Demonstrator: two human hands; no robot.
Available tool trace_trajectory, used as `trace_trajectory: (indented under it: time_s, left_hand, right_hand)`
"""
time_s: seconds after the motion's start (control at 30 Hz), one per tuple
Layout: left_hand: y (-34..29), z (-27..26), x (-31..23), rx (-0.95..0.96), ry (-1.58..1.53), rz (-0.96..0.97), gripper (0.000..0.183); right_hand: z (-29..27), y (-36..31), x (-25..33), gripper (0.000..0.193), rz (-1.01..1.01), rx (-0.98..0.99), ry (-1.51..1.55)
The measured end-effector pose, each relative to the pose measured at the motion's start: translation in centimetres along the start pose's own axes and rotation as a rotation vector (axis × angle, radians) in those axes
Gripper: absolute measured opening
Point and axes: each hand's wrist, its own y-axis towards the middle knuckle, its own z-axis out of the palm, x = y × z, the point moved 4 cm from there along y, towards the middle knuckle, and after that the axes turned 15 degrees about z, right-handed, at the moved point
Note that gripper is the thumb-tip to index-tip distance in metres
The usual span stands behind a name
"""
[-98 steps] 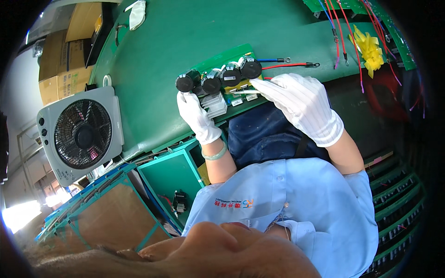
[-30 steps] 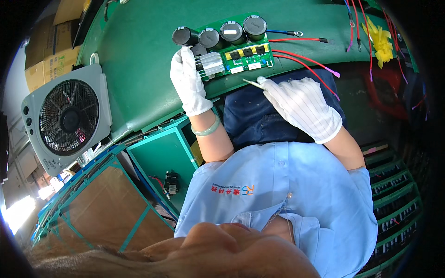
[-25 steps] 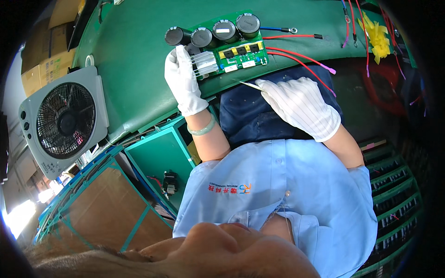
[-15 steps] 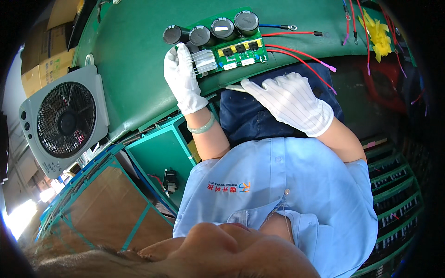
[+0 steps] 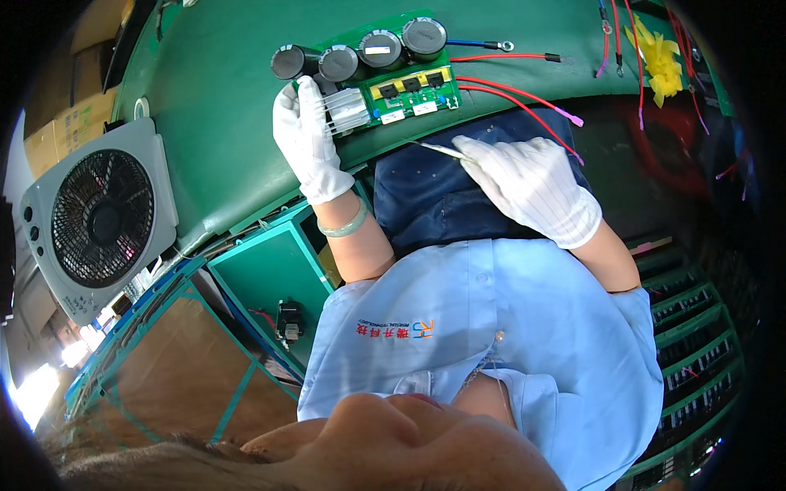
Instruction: The person wipes a green circuit board with a yellow cloth, then flips it over to inspect the components. They proceed to attach three black cylindrical capacitors to the board, pressing them into place and adjusting their alignment. Finally, the person places the assembled board onto a green workbench alongside other similar boards.
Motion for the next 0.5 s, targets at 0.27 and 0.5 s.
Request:
trace_trajectory:
  time_s: [0.27, 0.5]
  left_hand:
    - [-0.4, -0.2, 0.3, -0.043, 0.031, 0.007, 0.032]
    - [-1.1, -0.4, 0.6, -0.111, -0.042, -0.101, 0.042]
  right_hand:
    - [2.7, -1.4, -1.2, 0.031, 0.107, 0.053, -0.033]
    - [3.1, -1.5, -1.2, 0.039, 0.140, 0.119, -0.036]
